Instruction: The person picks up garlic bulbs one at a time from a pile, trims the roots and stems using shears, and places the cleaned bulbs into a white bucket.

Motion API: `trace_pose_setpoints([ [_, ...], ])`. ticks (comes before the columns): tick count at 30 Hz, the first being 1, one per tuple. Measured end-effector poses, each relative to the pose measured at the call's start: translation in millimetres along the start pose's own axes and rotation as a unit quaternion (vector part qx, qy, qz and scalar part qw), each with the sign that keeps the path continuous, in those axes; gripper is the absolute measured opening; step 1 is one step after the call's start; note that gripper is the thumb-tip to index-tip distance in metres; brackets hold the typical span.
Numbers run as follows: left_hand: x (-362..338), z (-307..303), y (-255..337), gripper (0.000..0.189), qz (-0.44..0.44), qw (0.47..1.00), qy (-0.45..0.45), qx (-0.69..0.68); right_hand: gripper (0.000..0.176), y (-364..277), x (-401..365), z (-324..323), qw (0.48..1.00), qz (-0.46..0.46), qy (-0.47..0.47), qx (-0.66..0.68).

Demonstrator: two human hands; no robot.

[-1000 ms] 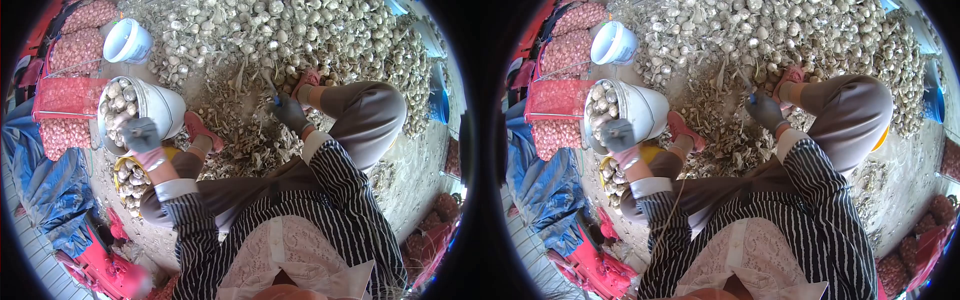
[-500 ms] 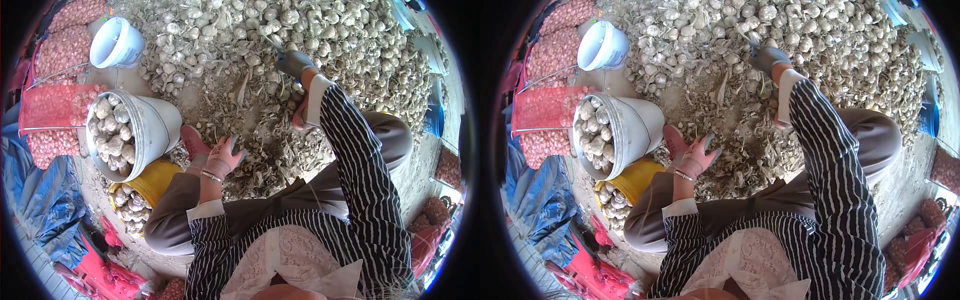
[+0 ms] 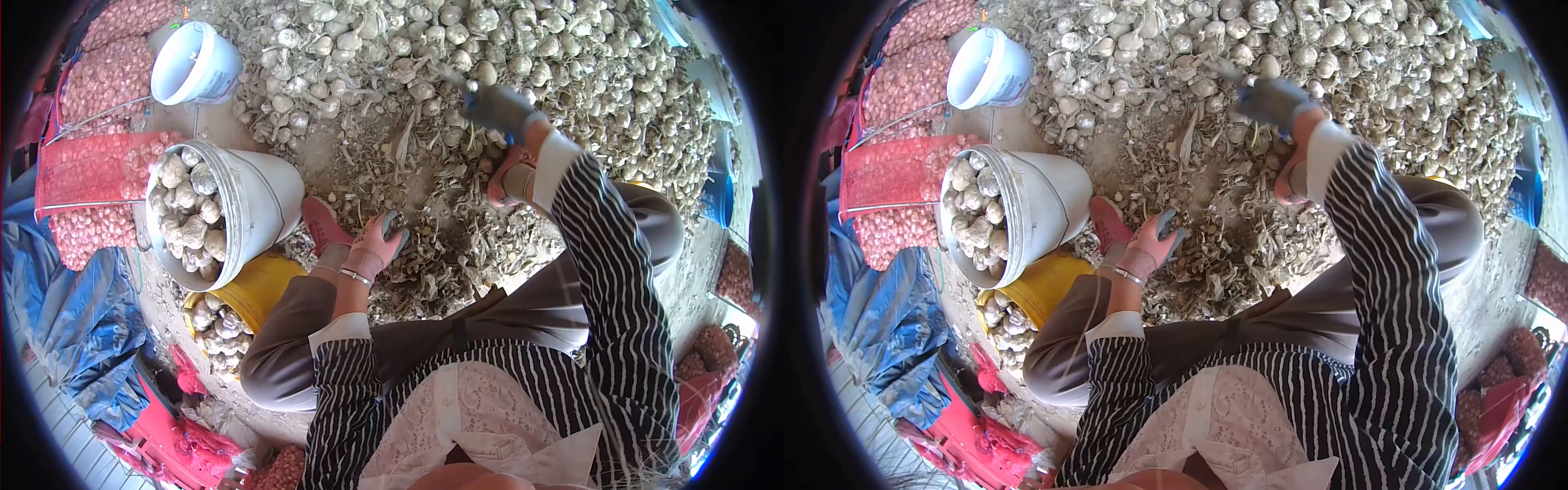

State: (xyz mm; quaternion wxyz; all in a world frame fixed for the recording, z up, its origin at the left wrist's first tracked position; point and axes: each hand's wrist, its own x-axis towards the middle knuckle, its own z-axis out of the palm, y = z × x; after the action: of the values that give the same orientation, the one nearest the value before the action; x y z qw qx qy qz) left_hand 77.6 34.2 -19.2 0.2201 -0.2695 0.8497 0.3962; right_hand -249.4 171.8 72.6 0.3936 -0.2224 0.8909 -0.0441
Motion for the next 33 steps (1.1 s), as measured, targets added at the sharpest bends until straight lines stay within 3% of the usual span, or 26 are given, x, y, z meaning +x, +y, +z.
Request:
trace_pose_setpoints([
  [1, 6, 1, -4, 0.053, -0.008, 0.999, -0.006, -0.036, 0.044, -2, -21, 8, 0.994, -0.003, -0.041, 0.098],
  [3, 27, 4, -10, 0.052, 0.001, 0.996, 0.034, -0.086, 0.041, 11, -58, 39, 0.992, -0.114, 0.001, 0.059],
  [4, 41, 5, -7, 0.051, 0.004, 0.988, 0.073, -0.137, 0.042, 27, -73, 59, 0.949, -0.086, -0.030, 0.302],
  [5, 54, 3, 4, 0.051, 0.010, 0.988, 0.069, -0.136, 0.043, 40, -89, 79, 0.845, -0.053, -0.058, 0.529],
  [7, 83, -5, 34, 0.056, 0.081, 0.985, 0.144, -0.040, 0.044, 45, -125, 112, 0.763, -0.044, 0.026, 0.644],
  [9, 105, -15, 86, 0.062, 0.116, 0.982, 0.146, 0.021, 0.037, 55, -146, 149, 0.741, -0.017, 0.047, 0.670],
  [11, 133, -21, 138, 0.068, 0.152, 0.974, 0.148, 0.082, 0.030, 44, -151, 159, 0.621, 0.100, -0.014, 0.777],
  [12, 149, -23, 161, 0.069, 0.175, 0.961, 0.154, 0.148, 0.028, 40, -150, 166, 0.629, 0.093, 0.025, 0.771],
  [15, 202, -24, 220, 0.071, 0.204, 0.932, 0.150, 0.259, 0.024, 35, -131, 184, 0.550, 0.141, -0.048, 0.822],
  [16, 221, -21, 233, 0.071, 0.214, 0.911, 0.165, 0.313, 0.024, 29, -127, 186, 0.547, 0.140, -0.044, 0.824],
  [19, 263, -13, 257, 0.077, 0.159, 0.918, 0.101, 0.349, 0.022, 16, -117, 189, 0.559, 0.091, -0.022, 0.824],
  [21, 272, -3, 253, 0.080, 0.104, 0.920, 0.146, 0.348, 0.026, 16, -112, 194, 0.596, 0.066, 0.033, 0.800],
  [22, 274, 1, 250, 0.080, 0.123, 0.907, 0.196, 0.352, 0.026, 22, -110, 196, 0.578, 0.090, -0.007, 0.811],
  [26, 269, -5, 242, 0.078, 0.101, 0.930, 0.156, 0.316, 0.026, 26, -109, 196, 0.555, 0.112, 0.035, 0.823],
  [29, 244, -2, 215, 0.074, 0.102, 0.921, 0.156, 0.343, 0.028, 30, -107, 204, 0.577, 0.090, 0.046, 0.810],
  [31, 238, 6, 185, 0.066, 0.146, 0.933, 0.222, 0.244, 0.030, 28, -108, 208, 0.659, 0.072, 0.048, 0.747],
  [33, 228, 5, 165, 0.064, 0.121, 0.928, 0.246, 0.253, 0.030, 25, -114, 209, 0.644, 0.070, 0.035, 0.761],
])
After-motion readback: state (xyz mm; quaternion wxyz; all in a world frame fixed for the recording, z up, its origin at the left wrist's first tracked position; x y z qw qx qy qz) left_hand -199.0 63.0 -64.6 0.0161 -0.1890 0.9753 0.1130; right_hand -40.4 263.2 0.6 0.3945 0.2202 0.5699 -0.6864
